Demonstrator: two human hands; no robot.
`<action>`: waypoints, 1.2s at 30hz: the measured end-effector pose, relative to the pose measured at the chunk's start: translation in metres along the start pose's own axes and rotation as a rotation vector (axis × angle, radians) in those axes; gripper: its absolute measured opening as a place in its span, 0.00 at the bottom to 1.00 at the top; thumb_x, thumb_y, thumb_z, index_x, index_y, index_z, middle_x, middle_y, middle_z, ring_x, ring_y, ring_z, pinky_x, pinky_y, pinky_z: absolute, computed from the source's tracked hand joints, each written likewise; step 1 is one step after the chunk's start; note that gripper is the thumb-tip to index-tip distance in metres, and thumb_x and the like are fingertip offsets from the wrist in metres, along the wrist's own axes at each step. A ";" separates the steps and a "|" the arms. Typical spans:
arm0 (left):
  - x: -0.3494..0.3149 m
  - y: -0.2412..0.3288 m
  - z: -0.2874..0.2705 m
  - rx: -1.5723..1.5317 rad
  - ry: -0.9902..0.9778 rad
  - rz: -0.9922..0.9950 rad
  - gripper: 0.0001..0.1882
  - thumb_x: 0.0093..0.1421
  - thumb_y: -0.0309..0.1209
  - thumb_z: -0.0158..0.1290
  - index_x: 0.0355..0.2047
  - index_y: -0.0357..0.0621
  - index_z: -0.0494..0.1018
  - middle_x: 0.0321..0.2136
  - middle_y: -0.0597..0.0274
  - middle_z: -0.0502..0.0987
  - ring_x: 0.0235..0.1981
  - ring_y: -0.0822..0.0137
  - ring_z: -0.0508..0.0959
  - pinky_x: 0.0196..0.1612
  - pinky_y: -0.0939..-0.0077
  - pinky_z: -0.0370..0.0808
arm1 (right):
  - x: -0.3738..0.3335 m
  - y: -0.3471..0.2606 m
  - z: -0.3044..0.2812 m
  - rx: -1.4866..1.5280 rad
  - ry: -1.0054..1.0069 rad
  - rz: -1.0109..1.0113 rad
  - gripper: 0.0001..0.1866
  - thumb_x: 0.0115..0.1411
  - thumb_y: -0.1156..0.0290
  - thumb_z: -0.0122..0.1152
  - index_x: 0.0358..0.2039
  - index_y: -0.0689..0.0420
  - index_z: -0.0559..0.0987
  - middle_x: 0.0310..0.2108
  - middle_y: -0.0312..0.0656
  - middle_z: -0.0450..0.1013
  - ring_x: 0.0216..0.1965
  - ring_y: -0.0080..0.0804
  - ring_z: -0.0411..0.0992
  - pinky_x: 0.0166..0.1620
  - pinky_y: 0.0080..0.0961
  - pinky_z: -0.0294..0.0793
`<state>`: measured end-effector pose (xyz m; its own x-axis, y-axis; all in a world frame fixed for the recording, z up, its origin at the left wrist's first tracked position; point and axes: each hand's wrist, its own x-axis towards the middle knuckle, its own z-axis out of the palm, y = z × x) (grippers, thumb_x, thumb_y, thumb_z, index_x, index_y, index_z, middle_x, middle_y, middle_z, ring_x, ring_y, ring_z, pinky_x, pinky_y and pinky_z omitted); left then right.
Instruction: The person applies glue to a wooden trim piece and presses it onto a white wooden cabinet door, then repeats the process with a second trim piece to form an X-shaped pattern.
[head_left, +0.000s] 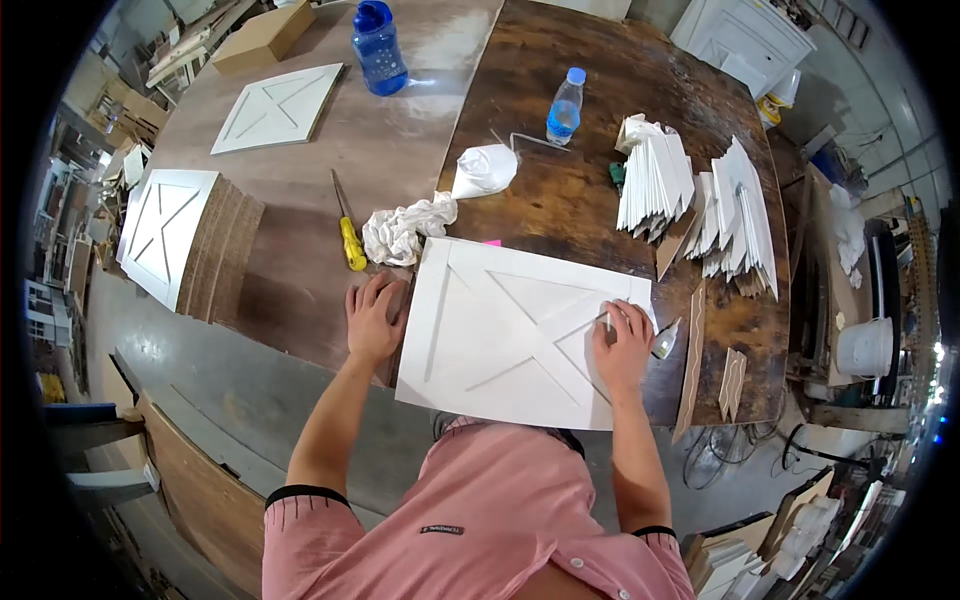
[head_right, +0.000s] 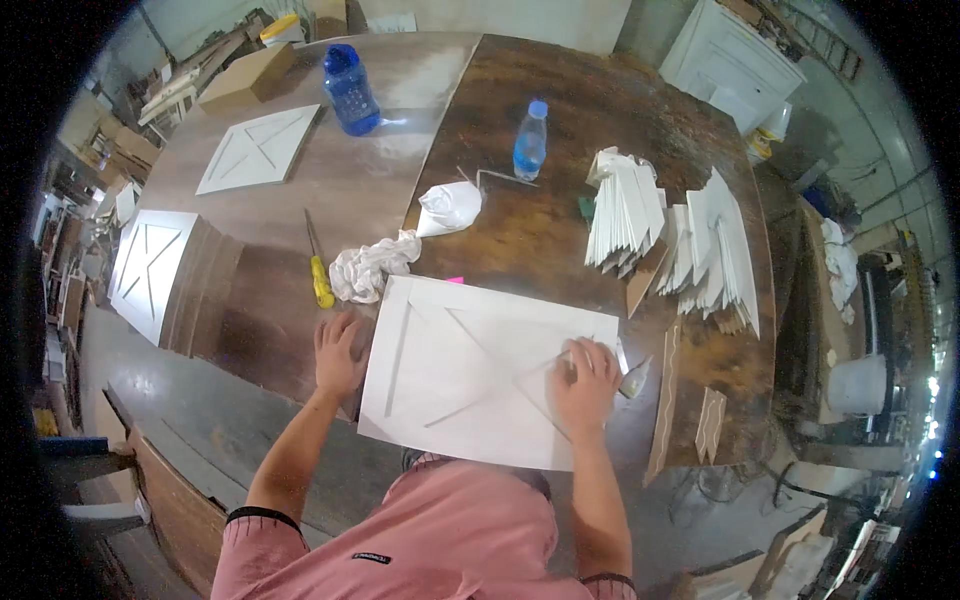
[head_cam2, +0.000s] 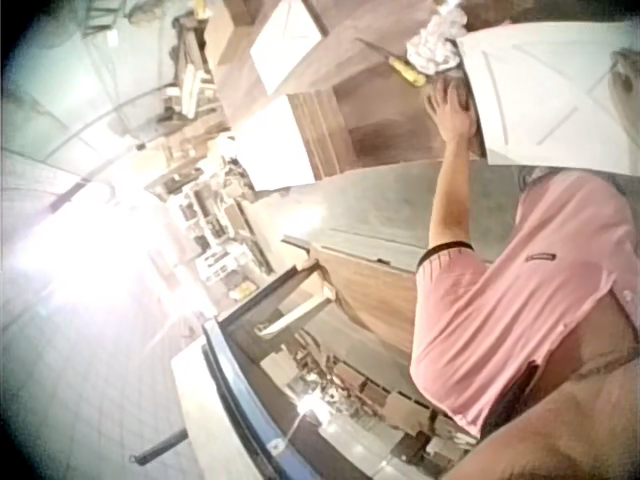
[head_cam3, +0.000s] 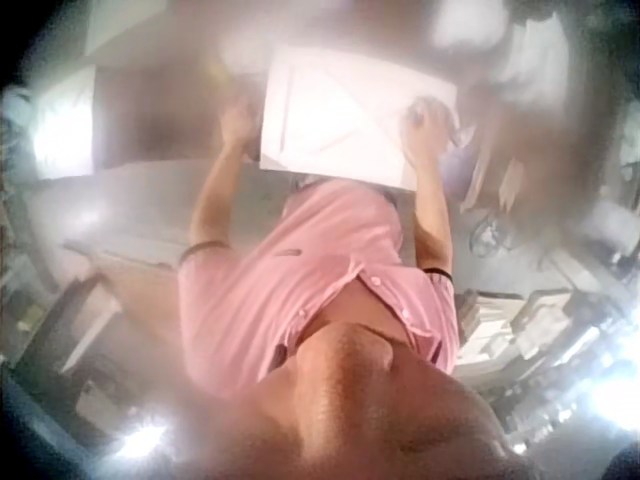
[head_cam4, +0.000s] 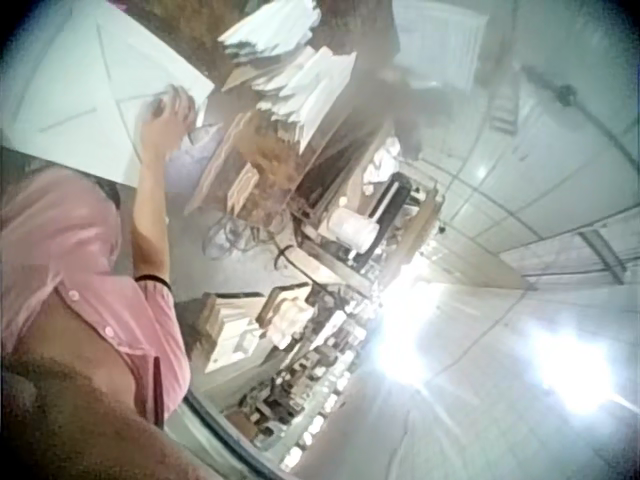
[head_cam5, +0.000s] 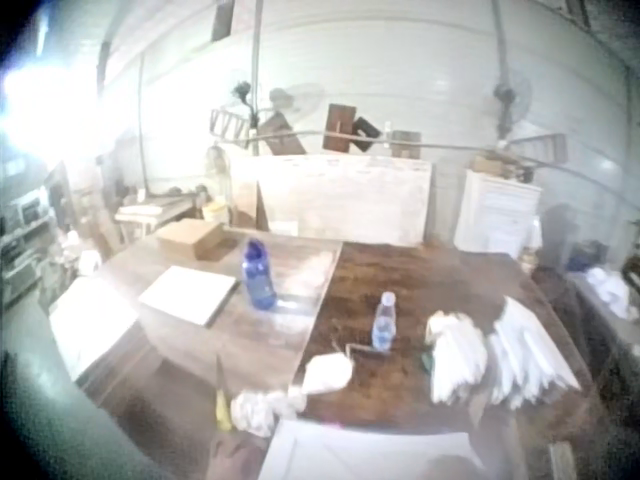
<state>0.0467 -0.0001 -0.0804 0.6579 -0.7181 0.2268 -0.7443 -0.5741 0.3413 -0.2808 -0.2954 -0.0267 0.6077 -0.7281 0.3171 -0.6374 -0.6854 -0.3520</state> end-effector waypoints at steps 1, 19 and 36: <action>0.001 0.002 -0.001 0.014 -0.011 -0.012 0.28 0.59 0.36 0.64 0.60 0.56 0.75 0.66 0.63 0.71 0.68 0.55 0.67 0.74 0.43 0.55 | 0.000 0.001 0.000 0.003 0.004 -0.001 0.20 0.59 0.64 0.68 0.53 0.45 0.82 0.57 0.33 0.74 0.63 0.43 0.67 0.67 0.47 0.61; 0.001 0.003 -0.001 0.029 -0.004 -0.022 0.28 0.59 0.35 0.63 0.61 0.58 0.74 0.66 0.65 0.70 0.69 0.57 0.66 0.75 0.40 0.53 | -0.001 -0.001 -0.002 0.005 0.027 0.007 0.18 0.60 0.64 0.68 0.52 0.46 0.82 0.57 0.33 0.74 0.63 0.43 0.67 0.67 0.48 0.62; -0.002 0.000 0.002 0.016 0.004 -0.042 0.27 0.60 0.37 0.63 0.61 0.59 0.75 0.66 0.66 0.70 0.70 0.59 0.66 0.76 0.41 0.51 | -0.003 0.001 0.003 -0.009 0.023 -0.001 0.19 0.61 0.64 0.66 0.53 0.44 0.82 0.57 0.32 0.74 0.64 0.43 0.67 0.67 0.48 0.63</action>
<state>0.0447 0.0009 -0.0824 0.6890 -0.6918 0.2160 -0.7177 -0.6098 0.3361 -0.2816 -0.2938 -0.0311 0.5973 -0.7272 0.3382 -0.6408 -0.6863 -0.3439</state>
